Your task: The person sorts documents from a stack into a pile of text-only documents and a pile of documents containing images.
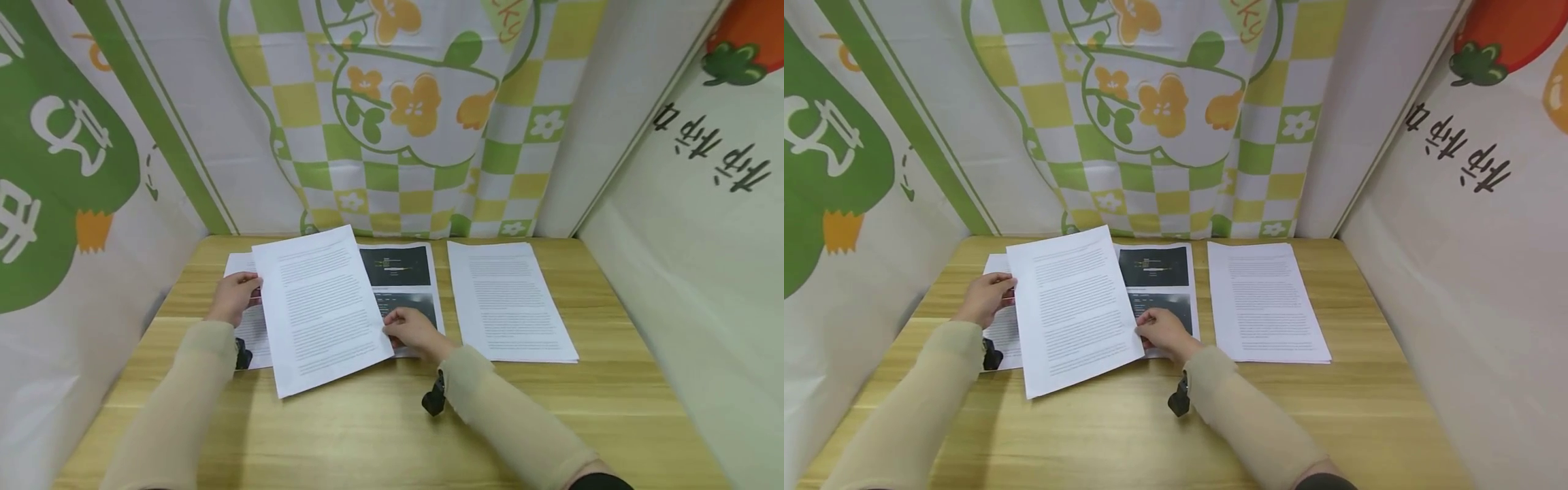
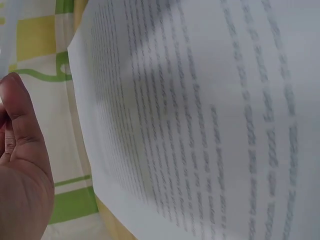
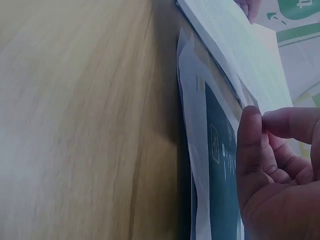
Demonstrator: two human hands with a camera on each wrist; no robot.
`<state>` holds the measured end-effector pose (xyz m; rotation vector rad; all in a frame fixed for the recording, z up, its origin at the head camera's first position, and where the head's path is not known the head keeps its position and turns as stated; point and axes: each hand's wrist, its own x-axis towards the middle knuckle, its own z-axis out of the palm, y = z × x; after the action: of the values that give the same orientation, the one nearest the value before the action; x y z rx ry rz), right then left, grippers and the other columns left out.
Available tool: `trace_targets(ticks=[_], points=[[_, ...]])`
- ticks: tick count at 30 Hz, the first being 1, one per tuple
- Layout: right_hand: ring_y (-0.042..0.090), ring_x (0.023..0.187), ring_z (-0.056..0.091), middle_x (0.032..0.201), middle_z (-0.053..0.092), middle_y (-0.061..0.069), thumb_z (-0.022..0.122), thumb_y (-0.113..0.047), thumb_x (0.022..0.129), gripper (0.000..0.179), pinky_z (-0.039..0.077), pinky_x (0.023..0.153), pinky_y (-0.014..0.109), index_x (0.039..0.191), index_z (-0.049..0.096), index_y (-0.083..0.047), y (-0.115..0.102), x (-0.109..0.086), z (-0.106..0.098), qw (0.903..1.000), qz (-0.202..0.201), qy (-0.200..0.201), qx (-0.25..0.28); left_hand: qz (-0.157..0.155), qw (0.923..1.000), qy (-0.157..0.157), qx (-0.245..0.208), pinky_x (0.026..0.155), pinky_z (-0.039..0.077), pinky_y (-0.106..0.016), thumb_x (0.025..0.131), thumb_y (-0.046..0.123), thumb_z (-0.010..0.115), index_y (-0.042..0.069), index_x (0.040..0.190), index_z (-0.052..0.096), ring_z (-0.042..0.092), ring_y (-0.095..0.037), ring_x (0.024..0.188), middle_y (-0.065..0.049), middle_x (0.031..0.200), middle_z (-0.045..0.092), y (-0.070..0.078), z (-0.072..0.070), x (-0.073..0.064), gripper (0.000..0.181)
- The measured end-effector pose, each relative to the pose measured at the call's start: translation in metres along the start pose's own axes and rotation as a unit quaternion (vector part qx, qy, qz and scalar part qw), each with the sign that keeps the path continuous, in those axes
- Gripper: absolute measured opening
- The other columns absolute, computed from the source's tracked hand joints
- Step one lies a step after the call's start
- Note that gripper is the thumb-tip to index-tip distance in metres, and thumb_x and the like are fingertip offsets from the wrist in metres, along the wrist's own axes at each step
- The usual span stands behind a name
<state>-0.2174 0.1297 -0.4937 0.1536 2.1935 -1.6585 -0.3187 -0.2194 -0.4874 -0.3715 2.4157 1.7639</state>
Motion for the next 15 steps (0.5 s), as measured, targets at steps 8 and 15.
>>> trace_targets(ticks=[8, 15], points=[[0.018, 0.067, 0.057, 0.085, 0.061, 0.011, 0.061, -0.003, 0.091, 0.008, 0.053, 0.061, 0.029, 0.098, 0.060, 0.001, 0.015, -0.003, -0.021, 0.9996, 0.009, 0.026, 0.007, 0.019, 0.9995, -0.023, -0.014, 0.087, 0.054, -0.040, 0.100, 0.015, 0.051, -0.008, 0.127, 0.049, 0.058, -0.010, 0.080, -0.008, 0.104, 0.054, 0.012, 0.024, 0.001, 0.035], [0.017, 0.068, 0.055, 0.085, 0.059, 0.010, 0.060, -0.001, 0.091, 0.008, 0.052, 0.061, 0.028, 0.098, 0.059, 0.002, 0.025, -0.008, -0.036, 0.9984, 0.010, 0.049, 0.025, 0.026, 0.9984, -0.044, -0.026, 0.077, 0.057, -0.031, 0.100, 0.012, 0.052, -0.009, 0.124, 0.049, 0.058, -0.010, 0.077, -0.009, 0.102, 0.053, 0.023, 0.044, 0.003, 0.032]])
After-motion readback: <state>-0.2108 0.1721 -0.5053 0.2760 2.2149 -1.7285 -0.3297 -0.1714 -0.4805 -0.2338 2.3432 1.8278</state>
